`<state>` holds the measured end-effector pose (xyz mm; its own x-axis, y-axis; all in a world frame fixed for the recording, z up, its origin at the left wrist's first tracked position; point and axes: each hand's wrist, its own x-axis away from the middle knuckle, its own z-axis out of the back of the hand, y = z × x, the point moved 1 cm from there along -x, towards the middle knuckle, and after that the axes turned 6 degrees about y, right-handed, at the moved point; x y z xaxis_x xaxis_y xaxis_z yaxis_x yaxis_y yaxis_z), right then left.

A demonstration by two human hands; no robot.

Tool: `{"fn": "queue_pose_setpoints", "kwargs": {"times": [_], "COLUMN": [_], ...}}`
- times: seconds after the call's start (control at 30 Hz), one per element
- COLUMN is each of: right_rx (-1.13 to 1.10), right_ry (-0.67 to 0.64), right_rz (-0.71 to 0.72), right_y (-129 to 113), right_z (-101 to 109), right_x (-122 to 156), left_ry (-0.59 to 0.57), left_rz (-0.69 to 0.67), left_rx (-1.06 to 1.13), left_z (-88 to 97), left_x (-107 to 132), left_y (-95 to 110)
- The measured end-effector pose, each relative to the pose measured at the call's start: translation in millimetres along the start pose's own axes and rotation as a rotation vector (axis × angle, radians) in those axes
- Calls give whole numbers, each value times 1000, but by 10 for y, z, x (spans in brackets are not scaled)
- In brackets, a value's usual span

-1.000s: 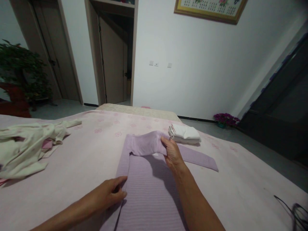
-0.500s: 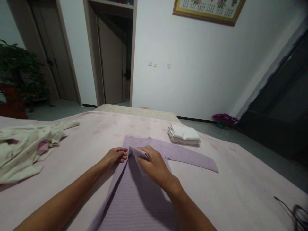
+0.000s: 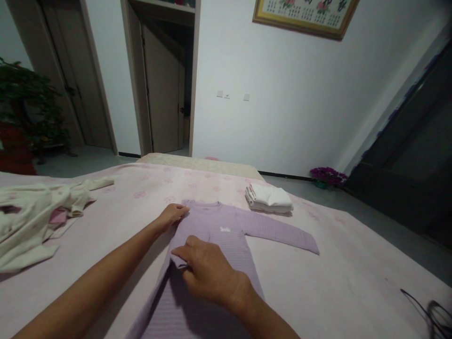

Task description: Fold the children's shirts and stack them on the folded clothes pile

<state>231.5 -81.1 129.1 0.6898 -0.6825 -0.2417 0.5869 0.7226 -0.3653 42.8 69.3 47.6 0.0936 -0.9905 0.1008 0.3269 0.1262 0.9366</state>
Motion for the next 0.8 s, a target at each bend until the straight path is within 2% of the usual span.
{"fn": "queue_pose_setpoints", "kwargs": {"times": [0.2, 0.3, 0.37, 0.47, 0.53, 0.6, 0.67, 0.73, 0.8], "right_rx": [87, 86, 51, -9, -53, -102, -142, -167, -184], "right_ry": [-106, -141, -152, -153, -139, -116, -88, -49, -4], "right_rz": [128, 139, 133, 85, 47, 21, 6, -4, -10], "right_y": [-32, 22, 76, 153, 189, 215, 237, 260, 278], "right_z": [-276, -361, -375, -345, -305, -257, -205, -148, -86], "right_x": [11, 34, 39, 22, 0, -25, -49, -70, -84], "left_ry": [137, 160, 155, 149, 141, 112, 26, -22, -64], "left_rz": [-16, -26, -31, -68, -163, -391, -599, -814, -979], "left_rx": [-181, -190, -180, -193, -260, -456, -589, -699, -780], "left_z": [-10, 19, 89, 303, 486, 647, 752, 787, 744], "left_x": [-182, -159, -60, 264, 584, 944, 1294, 1601, 1845], "left_y": [-90, -99, -116, -209, -324, -453, -574, -642, -648]}}
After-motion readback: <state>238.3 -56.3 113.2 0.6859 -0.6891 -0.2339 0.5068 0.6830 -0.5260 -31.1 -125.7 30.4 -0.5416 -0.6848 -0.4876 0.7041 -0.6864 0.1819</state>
